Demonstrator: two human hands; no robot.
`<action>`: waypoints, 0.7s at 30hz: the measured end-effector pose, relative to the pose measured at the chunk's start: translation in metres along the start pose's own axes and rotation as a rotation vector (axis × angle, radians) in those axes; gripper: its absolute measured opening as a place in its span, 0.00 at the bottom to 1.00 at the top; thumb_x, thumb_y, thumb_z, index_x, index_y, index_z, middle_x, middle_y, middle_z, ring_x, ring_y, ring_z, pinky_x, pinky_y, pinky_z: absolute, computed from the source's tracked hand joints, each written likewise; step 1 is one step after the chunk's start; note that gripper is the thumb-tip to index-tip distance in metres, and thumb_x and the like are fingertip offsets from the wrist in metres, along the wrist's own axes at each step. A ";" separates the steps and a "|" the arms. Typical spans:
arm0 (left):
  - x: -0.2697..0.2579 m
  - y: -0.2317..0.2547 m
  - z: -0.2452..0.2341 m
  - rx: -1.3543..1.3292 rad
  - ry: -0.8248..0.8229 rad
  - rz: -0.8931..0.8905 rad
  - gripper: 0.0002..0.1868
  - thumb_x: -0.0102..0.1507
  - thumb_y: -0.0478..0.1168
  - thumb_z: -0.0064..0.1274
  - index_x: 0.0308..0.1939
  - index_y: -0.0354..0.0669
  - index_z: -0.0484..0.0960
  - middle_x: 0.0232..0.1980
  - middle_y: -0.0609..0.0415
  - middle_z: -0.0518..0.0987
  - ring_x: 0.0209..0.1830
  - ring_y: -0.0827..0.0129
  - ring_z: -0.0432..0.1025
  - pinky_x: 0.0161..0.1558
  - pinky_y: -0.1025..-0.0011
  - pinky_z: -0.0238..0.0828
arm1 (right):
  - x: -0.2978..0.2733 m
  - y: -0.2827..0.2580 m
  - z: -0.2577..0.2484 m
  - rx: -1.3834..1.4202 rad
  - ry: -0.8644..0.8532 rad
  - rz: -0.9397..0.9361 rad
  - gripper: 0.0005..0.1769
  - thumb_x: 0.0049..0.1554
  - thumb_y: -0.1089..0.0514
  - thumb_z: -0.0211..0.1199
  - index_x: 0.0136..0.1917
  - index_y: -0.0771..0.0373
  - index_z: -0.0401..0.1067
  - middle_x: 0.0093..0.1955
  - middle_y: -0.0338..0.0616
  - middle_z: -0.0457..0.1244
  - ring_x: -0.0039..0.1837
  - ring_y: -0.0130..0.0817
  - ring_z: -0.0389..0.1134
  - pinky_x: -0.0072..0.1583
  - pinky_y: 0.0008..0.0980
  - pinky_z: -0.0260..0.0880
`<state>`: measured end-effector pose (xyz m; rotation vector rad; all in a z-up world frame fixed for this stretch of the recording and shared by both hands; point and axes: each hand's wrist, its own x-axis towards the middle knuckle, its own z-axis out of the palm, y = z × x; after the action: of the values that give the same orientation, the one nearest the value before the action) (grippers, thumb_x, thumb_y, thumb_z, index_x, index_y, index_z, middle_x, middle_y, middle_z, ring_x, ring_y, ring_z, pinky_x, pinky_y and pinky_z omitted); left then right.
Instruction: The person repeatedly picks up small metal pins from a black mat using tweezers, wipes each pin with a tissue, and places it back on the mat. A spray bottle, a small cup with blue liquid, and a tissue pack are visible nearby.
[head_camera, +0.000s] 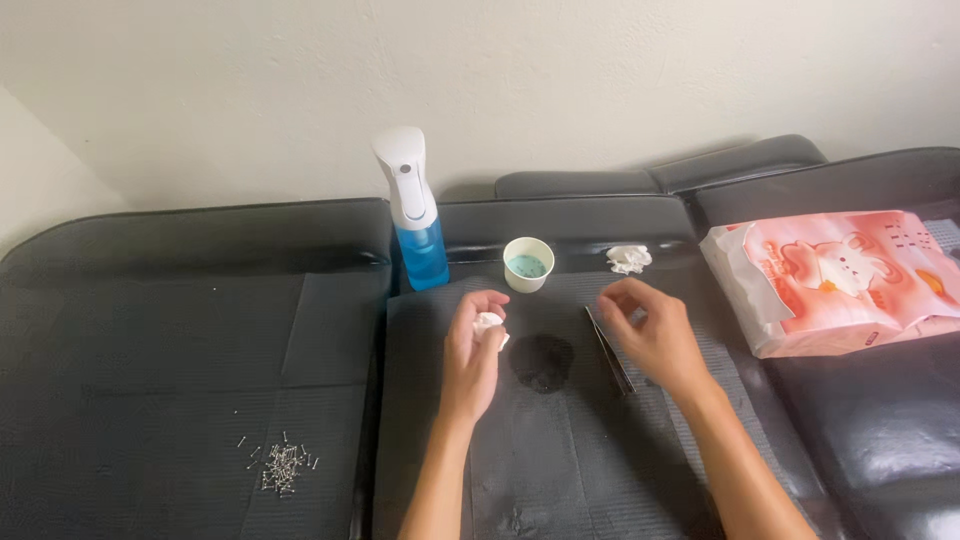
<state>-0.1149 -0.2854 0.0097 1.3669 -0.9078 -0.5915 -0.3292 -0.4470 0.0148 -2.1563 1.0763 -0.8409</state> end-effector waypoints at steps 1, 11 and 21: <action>0.003 -0.005 0.001 -0.003 -0.002 0.003 0.19 0.65 0.42 0.50 0.59 0.44 0.82 0.46 0.49 0.77 0.45 0.63 0.70 0.48 0.63 0.72 | -0.002 -0.011 -0.012 -0.003 0.003 -0.001 0.08 0.67 0.54 0.71 0.55 0.57 0.85 0.41 0.48 0.76 0.46 0.41 0.77 0.47 0.42 0.78; 0.002 -0.011 -0.003 -0.118 0.016 -0.043 0.15 0.75 0.39 0.48 0.61 0.34 0.82 0.41 0.43 0.86 0.37 0.67 0.79 0.30 0.75 0.81 | -0.012 -0.039 -0.013 -0.564 -0.433 0.342 0.18 0.64 0.40 0.69 0.46 0.56 0.83 0.41 0.42 0.76 0.52 0.47 0.80 0.57 0.48 0.81; 0.005 -0.007 -0.003 -0.088 -0.003 -0.096 0.14 0.75 0.40 0.50 0.59 0.38 0.85 0.40 0.43 0.86 0.37 0.66 0.79 0.31 0.75 0.82 | 0.042 -0.087 -0.038 0.399 -0.152 0.147 0.16 0.64 0.57 0.73 0.51 0.76 0.79 0.40 0.66 0.75 0.44 0.51 0.80 0.39 0.45 0.83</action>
<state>-0.1091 -0.2888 0.0039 1.3359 -0.8129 -0.6986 -0.2968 -0.4463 0.1139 -1.7559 0.8913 -0.7382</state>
